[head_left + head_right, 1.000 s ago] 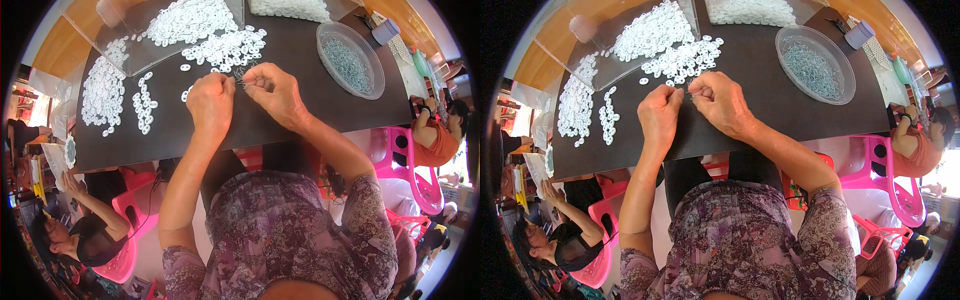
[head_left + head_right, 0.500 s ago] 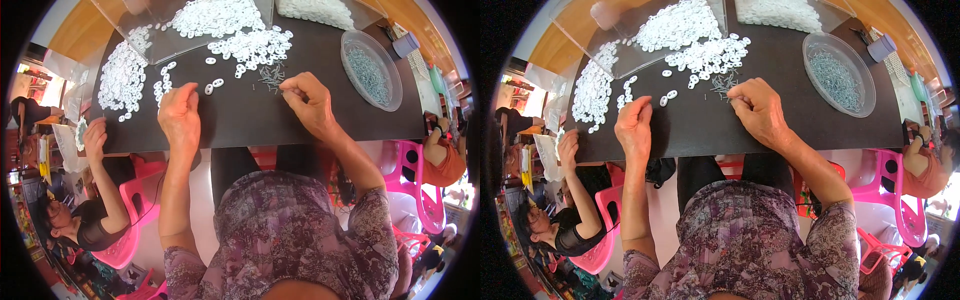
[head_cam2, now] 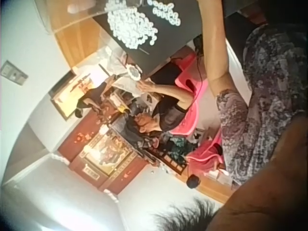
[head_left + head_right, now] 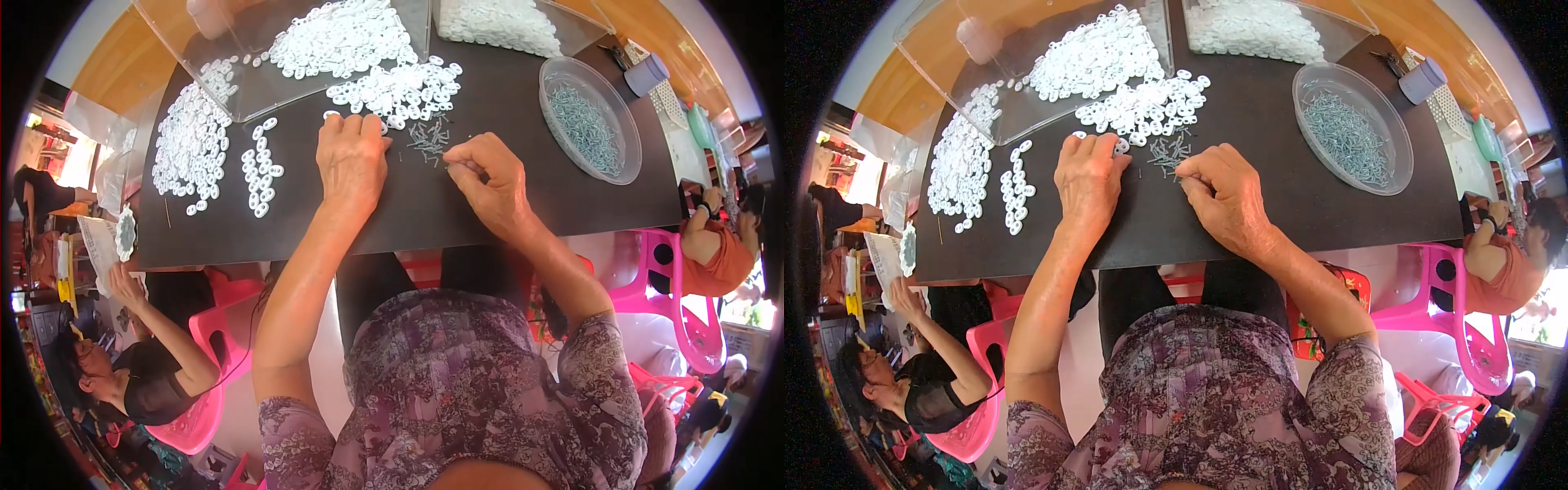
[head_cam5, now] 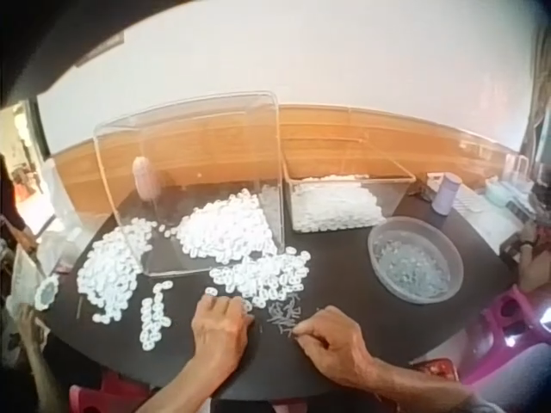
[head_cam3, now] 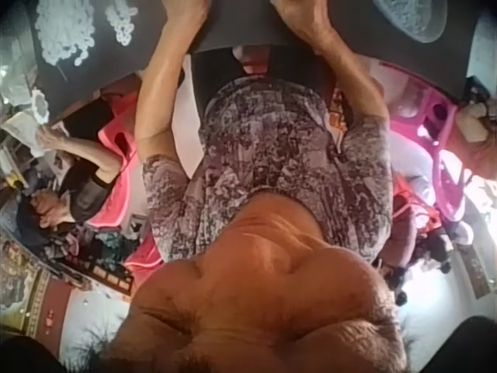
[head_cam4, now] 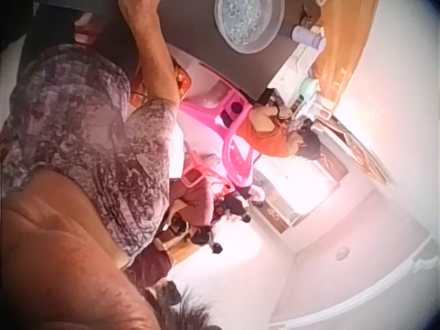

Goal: The recorder is assembling small hardware components by manually inserting metal pins into white plastic parts at a workbench.

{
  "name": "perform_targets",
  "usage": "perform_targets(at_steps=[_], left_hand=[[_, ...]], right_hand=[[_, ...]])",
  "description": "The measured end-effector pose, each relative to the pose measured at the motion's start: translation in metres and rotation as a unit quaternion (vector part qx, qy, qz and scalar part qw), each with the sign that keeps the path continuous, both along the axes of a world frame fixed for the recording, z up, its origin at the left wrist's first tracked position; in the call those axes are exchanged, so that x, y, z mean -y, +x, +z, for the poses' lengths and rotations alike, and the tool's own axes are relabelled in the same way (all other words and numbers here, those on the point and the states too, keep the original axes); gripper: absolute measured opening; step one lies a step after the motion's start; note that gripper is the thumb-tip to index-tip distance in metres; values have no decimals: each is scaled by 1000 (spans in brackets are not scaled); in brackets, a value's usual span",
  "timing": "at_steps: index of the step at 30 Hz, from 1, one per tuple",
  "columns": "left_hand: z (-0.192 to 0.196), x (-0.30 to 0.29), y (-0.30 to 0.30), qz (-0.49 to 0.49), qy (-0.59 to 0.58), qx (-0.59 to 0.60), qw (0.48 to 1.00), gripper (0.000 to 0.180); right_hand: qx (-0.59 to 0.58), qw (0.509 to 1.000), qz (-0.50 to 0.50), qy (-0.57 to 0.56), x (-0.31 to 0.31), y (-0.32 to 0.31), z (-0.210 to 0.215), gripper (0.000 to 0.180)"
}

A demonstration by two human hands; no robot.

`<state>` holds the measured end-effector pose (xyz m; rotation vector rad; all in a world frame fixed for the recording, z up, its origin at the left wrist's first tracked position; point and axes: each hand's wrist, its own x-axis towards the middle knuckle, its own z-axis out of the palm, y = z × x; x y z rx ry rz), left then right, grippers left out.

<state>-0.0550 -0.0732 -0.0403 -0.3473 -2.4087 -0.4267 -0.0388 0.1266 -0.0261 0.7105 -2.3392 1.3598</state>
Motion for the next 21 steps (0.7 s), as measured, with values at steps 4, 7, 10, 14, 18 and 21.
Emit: perform_targets(at_steps=[4,7,10,14,18,21], left_hand=[[-3,-3,-6,-3,-17,31,999,25],[-3,-3,-10,0,-7,37,999,24],[0,0,-12,-10,41,69,997,23],[2,3,-10,-15,28,61,998,23],[12,4,-6,-44,67,120,990,23],[18,6,-3,-62,118,149,980,22]], right_hand=[[0,1000,1,-17,-1,0,-2,13],[1,1000,-2,-22,0,1,-3,13],[5,1000,-3,-24,2,2,-3,13],[23,999,-2,-23,4,1,-3,12],[31,999,-6,-23,3,1,-4,12],[28,999,-9,-23,2,1,-4,12]])
